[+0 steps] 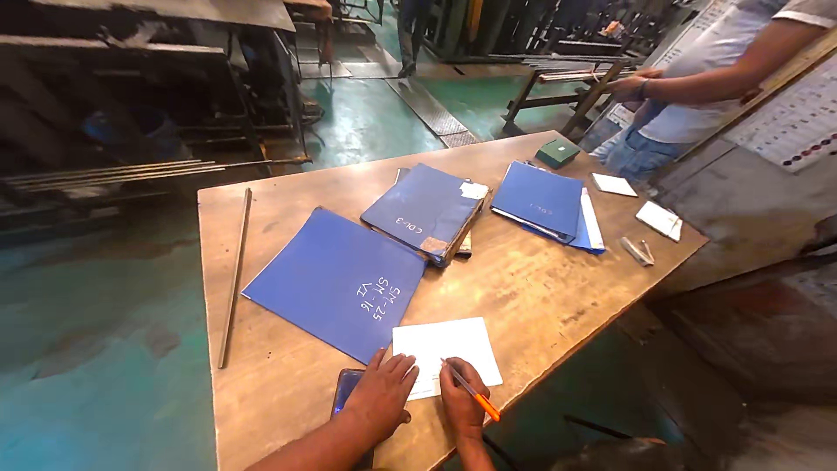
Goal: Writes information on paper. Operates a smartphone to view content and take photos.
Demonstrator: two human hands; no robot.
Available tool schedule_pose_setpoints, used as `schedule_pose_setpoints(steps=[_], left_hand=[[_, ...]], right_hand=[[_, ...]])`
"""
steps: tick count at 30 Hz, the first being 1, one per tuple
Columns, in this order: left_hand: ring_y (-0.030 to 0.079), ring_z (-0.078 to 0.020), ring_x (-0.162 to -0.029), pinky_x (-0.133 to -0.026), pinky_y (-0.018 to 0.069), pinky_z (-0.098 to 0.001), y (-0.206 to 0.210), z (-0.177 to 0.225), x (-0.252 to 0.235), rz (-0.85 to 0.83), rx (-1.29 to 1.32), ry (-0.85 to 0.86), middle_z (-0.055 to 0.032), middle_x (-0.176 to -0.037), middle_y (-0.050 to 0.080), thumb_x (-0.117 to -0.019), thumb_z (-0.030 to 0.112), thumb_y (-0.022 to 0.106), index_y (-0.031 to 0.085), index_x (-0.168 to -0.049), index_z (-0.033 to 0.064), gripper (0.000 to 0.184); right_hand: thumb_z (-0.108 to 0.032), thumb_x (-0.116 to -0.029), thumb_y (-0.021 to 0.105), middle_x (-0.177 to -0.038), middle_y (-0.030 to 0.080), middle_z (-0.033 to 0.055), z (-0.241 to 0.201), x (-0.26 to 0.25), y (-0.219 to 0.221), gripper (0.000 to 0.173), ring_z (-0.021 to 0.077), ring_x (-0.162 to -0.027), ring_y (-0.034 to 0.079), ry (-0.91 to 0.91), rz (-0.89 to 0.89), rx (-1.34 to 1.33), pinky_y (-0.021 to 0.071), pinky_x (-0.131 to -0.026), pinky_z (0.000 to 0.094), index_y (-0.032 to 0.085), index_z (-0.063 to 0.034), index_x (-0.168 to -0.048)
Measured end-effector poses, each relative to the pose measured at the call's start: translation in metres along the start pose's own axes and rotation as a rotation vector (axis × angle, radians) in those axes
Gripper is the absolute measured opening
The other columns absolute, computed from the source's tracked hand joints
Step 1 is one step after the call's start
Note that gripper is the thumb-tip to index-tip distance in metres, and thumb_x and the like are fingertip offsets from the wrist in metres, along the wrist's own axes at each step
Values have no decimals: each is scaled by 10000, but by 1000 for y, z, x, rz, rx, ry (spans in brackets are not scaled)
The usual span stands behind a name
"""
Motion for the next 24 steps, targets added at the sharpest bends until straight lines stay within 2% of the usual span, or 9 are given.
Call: schedule_pose_setpoints(steps=[14, 19, 24], left_hand=[[262, -310, -1550, -1239, 144, -627, -1, 0, 0, 2, -9, -4, -102, -1672, 301, -939, 379, 718, 379, -1567, 93, 768], [265, -317, -1548, -1237, 154, -629, -3, 1, 0, -7, 8, -8, -104, -1668, 308, -931, 357, 734, 386, -1566, 95, 770], [266, -320, -1546, -1234, 164, -628, -1, 0, -1, 6, 1, -1, -100, -1665, 313, -926, 372, 738, 390, -1562, 95, 776]], right_hand=[[-166, -828, 693, -808, 741, 26, -1, 1, 1, 130, 94, -729, 703, -7, -2, 3, 583, -675, 270, 780, -77, -865], [-162, -840, 682, -800, 740, 51, -1, 0, 1, 144, 133, -734, 712, -10, -9, 0, 593, -686, 318, 778, -59, -871], [-172, -843, 688, -805, 739, 34, 1, 1, 2, 139, 99, -725, 705, -5, -3, -11, 590, -675, 275, 777, -68, -872]])
Point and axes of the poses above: each hand's wrist, its own x-axis away from the middle knuckle, its own y-axis out of the palm, z = x × y, the point moved 8 cm from there along -x, towards the middle knuckle
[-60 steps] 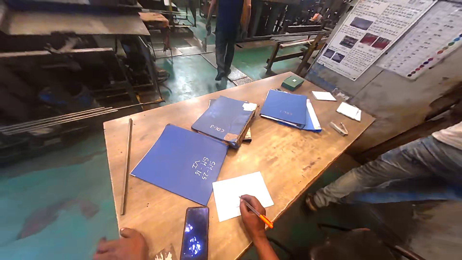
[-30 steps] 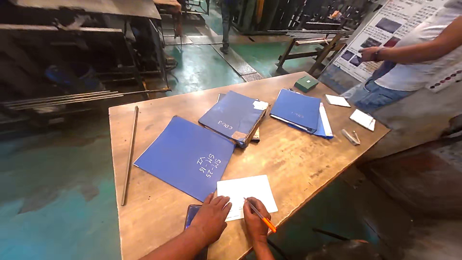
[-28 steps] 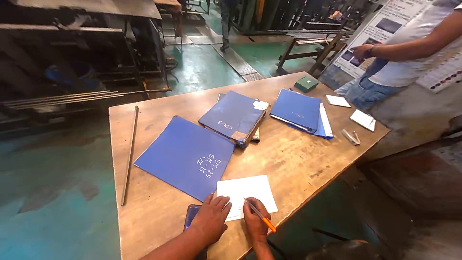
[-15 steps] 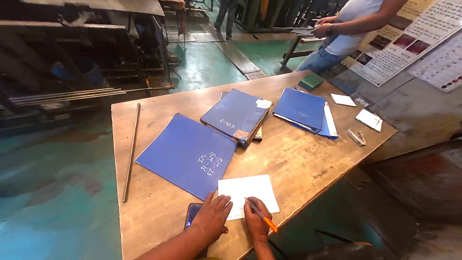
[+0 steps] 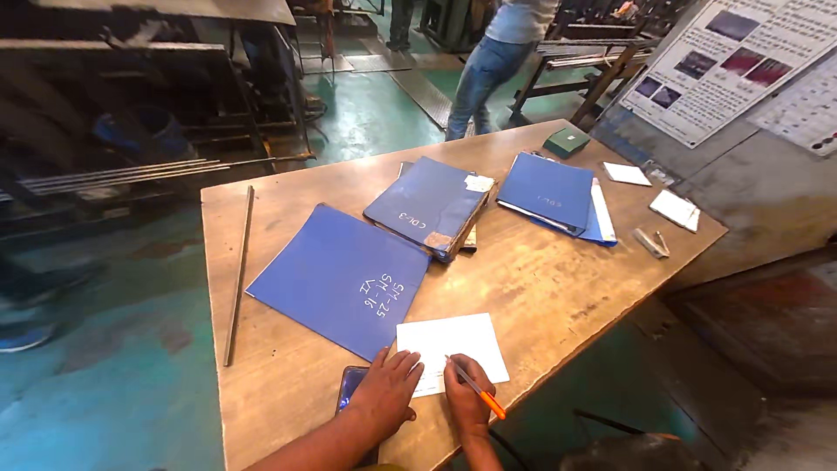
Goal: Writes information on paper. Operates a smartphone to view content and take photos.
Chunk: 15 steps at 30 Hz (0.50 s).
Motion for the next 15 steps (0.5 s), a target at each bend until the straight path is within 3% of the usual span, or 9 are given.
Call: schedule_pose_setpoints(steps=[15], left_hand=[[262, -314, -1548, -1235, 164, -622, 0, 0, 0, -11, -10, 2, -100, -1667, 309, -937, 385, 722, 382, -1563, 89, 771]], right_hand=[[-161, -823, 683, -781, 728, 35, -2, 1, -2, 131, 108, -708, 696, 3, 29, 27, 578, -656, 278, 768, -64, -846]])
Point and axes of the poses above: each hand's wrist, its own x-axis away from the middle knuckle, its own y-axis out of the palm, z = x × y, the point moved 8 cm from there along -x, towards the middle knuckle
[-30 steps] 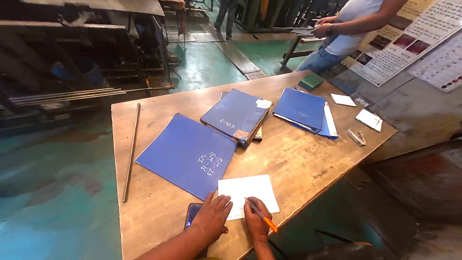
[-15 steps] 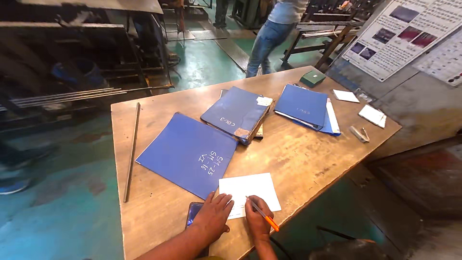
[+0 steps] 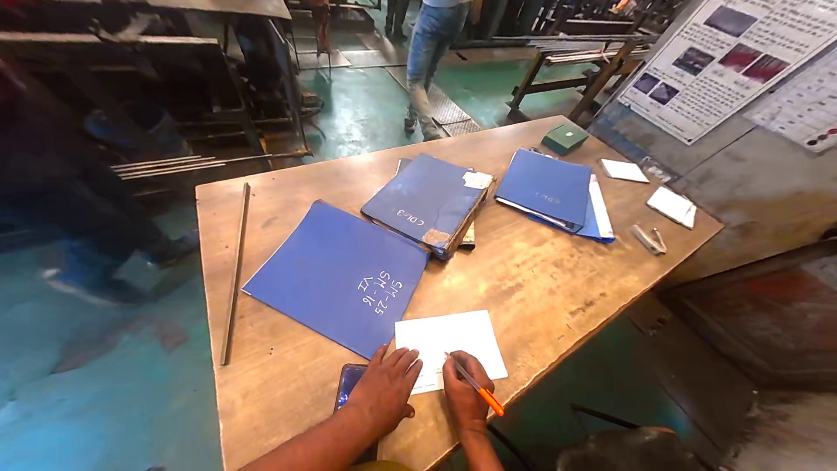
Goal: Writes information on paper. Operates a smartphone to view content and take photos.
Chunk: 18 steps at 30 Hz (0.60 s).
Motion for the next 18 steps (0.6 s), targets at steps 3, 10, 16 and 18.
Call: schedule_pose_setpoints(steps=[3, 10, 16, 18], left_hand=[[266, -315, -1547, -1234, 166, -625, 0, 0, 0, 1, 3, 3, -99, -1666, 312, -933, 388, 728, 388, -1560, 88, 774], [272, -324, -1544, -1234, 161, -631, -1, 0, 0, 3, 30, 0, -109, -1663, 319, -929, 368, 735, 396, -1560, 88, 769], [280, -319, -1541, -1236, 168, -620, -3, -1, 1, 7, 33, 0, -104, -1658, 328, -922, 372, 744, 403, -1554, 89, 772], [273, -314, -1544, -1238, 165, -618, -2, -1, 1, 0, 32, -3, -103, -1661, 320, -928, 374, 736, 396, -1557, 91, 769]], right_hand=[[-148, -826, 679, -800, 730, 47, 2, 0, 0, 134, 119, -730, 700, 21, -8, -25, 581, -678, 284, 765, -51, -862], [-150, -842, 683, -827, 746, 81, 1, -1, -2, 153, 170, -758, 723, 20, 8, 5, 597, -713, 349, 769, -29, -882], [-143, -829, 698, -811, 740, 57, -2, -1, -2, 121, 146, -750, 713, 28, -2, 28, 590, -700, 329, 769, -51, -863], [-138, -823, 695, -805, 735, 60, -2, -1, -1, 118, 146, -742, 709, 28, -5, 22, 587, -692, 330, 763, -47, -855]])
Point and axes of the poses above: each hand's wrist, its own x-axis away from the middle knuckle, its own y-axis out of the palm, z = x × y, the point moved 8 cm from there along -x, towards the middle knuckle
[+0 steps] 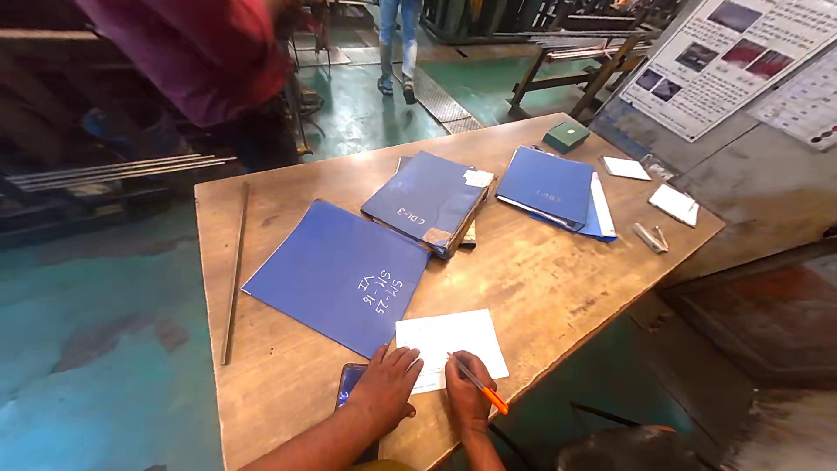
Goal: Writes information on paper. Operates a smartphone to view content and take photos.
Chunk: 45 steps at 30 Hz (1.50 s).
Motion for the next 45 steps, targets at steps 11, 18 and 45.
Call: schedule_pose_setpoints(steps=[11, 18, 45], left_hand=[[287, -311, -1539, -1235, 168, -619, 1, 0, 0, 22, -7, 12, -98, -1654, 335, -914, 387, 748, 411, -1547, 95, 775], [279, -311, -1542, -1238, 159, -617, -1, 0, -1, 9, -1, 9, -97, -1659, 326, -922, 386, 741, 402, -1554, 97, 773], [299, -304, -1534, -1237, 169, -616, -1, -2, -2, 29, -4, 18, -87, -1645, 354, -910, 387, 753, 424, -1538, 99, 765]], right_hand=[[-128, -831, 685, -811, 731, 75, 2, 0, -2, 125, 148, -743, 706, 38, 47, 14, 584, -693, 314, 759, -33, -866], [-130, -813, 690, -783, 717, 63, 3, -1, -1, 111, 148, -710, 692, 35, 42, 28, 573, -658, 318, 746, -38, -838], [-105, -871, 701, -813, 723, 72, 11, -1, -7, 109, 111, -675, 683, 141, 68, -80, 582, -631, 283, 749, -19, -918]])
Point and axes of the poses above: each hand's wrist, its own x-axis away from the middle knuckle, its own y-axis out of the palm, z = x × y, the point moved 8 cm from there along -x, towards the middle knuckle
